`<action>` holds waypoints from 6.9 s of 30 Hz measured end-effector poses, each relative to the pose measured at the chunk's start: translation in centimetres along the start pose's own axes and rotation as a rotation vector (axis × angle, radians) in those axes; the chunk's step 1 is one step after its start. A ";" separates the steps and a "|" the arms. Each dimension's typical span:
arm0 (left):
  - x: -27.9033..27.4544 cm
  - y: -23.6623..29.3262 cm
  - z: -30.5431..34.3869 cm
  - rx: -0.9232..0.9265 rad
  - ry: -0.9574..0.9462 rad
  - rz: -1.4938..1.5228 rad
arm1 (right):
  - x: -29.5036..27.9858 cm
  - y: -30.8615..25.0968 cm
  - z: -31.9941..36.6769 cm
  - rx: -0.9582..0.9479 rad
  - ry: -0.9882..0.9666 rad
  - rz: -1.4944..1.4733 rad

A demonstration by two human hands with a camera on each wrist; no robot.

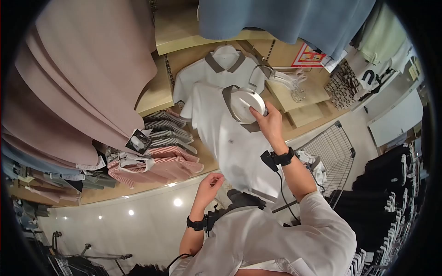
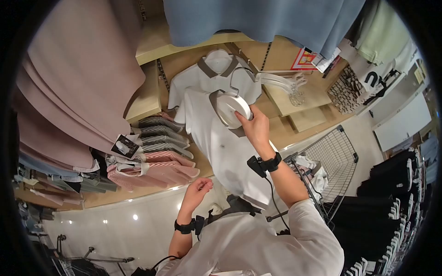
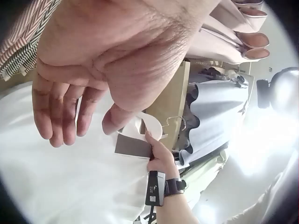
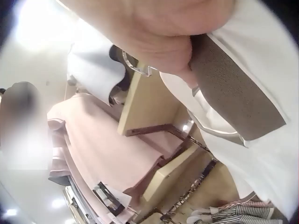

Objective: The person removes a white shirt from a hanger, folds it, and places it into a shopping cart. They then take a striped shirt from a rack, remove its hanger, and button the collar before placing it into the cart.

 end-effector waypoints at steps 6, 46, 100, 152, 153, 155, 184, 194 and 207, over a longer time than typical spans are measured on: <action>2.4 0.3 1.7 0.020 0.021 0.034 | -3.2 -3.8 6.0 0.108 -0.001 -0.202; 26.9 -0.6 10.0 0.043 0.423 0.110 | -14.1 8.0 24.0 0.657 -0.388 -0.957; 26.4 -3.7 7.0 -0.306 0.356 -0.137 | -14.3 12.3 24.5 0.683 -0.391 -1.102; 17.2 -1.5 10.6 0.127 0.800 0.324 | -15.8 9.3 25.0 0.279 -0.857 -0.461; 17.4 -0.7 11.3 0.127 0.811 0.330 | -15.3 9.4 25.5 0.273 -0.868 -0.461; 18.5 0.9 11.7 0.062 0.713 -0.507 | -14.6 10.0 26.0 0.173 -0.590 -0.618; -2.0 -0.7 9.8 0.039 0.303 0.718 | -11.8 2.3 19.2 0.192 -0.304 -0.996; -4.1 -0.3 11.7 0.134 0.428 0.590 | -10.2 -3.6 13.4 0.032 -0.028 -1.405; -3.7 1.9 13.0 -0.116 -0.246 0.335 | -8.3 -6.5 13.4 -0.428 0.040 -0.339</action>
Point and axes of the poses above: each hand's wrist, its own z-axis away from the middle knuckle, its own x-axis out of the palm, y = z × x, the point moved 2 cm from there along -z, towards the middle knuckle, and after that the axes turned 12 degrees about -x, right-handed, at the moved point
